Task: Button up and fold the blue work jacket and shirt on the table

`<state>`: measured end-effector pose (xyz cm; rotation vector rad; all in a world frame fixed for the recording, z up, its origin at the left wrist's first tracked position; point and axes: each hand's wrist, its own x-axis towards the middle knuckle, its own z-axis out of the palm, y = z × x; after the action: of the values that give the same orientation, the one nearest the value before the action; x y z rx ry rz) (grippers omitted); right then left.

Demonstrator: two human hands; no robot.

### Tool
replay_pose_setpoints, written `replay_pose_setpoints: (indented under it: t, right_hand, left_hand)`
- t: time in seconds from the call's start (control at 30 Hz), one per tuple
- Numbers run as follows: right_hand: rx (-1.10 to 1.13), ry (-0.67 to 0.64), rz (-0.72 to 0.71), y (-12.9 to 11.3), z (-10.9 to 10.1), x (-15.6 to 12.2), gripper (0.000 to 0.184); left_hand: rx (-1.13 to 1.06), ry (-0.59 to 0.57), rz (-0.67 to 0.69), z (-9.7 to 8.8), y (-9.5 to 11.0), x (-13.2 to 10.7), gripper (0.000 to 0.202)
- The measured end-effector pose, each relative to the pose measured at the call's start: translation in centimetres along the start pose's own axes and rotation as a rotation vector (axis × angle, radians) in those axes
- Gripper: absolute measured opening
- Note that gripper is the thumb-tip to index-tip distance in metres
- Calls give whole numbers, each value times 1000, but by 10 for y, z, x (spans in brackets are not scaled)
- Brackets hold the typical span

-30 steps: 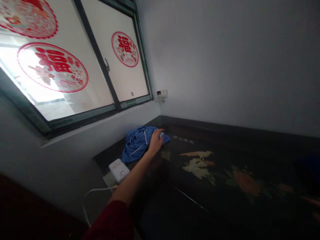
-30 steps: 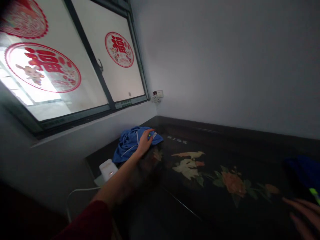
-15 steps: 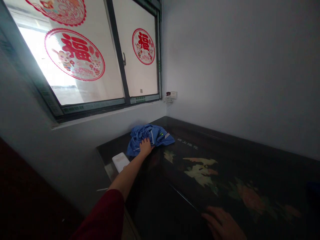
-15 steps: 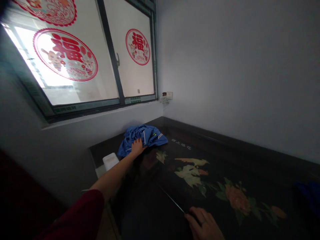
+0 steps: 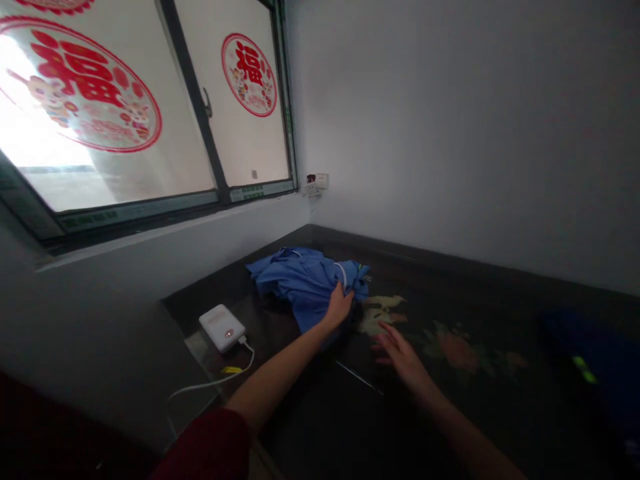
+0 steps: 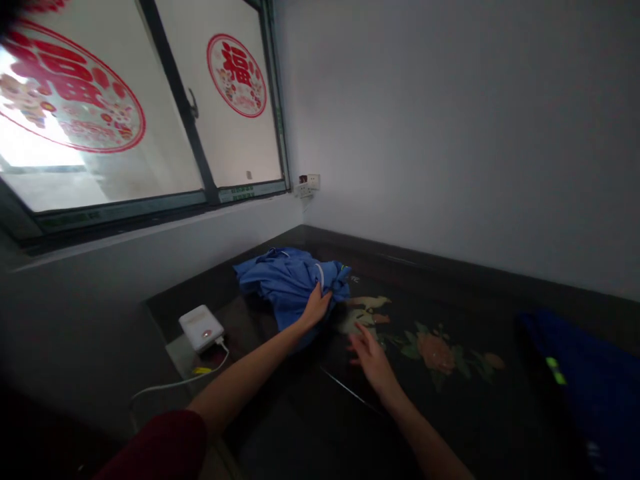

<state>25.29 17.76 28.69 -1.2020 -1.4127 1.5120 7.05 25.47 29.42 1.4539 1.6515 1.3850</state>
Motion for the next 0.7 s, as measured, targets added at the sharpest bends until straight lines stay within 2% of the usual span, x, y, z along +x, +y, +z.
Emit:
replay_pose_setpoints:
  t: [0.07, 0.17, 0.27, 0.37, 0.43, 0.53, 0.63, 0.7]
  right_hand:
    - [292, 21, 154, -5, -8, 15, 41]
    - [552, 18, 187, -13, -27, 24, 33]
    - [565, 125, 67, -20, -52, 21, 30]
    - [480, 310, -10, -24, -87, 9, 32]
    - [424, 418, -26, -27, -113, -3, 33]
    - [349, 499, -91, -38, -151, -28, 37]
    - [273, 569, -170, -56, -181, -56, 38]
    - [207, 604, -219, -70, -200, -73, 33]
  left_hand:
    - [-80, -87, 36, 18, 17, -30, 35]
    - [-208, -274, 122, 43, 38, -73, 38]
    - [-216, -410, 224, 66, 52, -105, 44]
    - [-116, -571, 291, 78, 58, -122, 43]
    - [-57, -731, 346, 76, 64, -128, 42]
    - [-54, -927, 408, 59, 79, -139, 42]
    - [-66, -1090, 392, 41, 98, -158, 36]
    - [-84, -1188, 390, 37, 107, -176, 34]
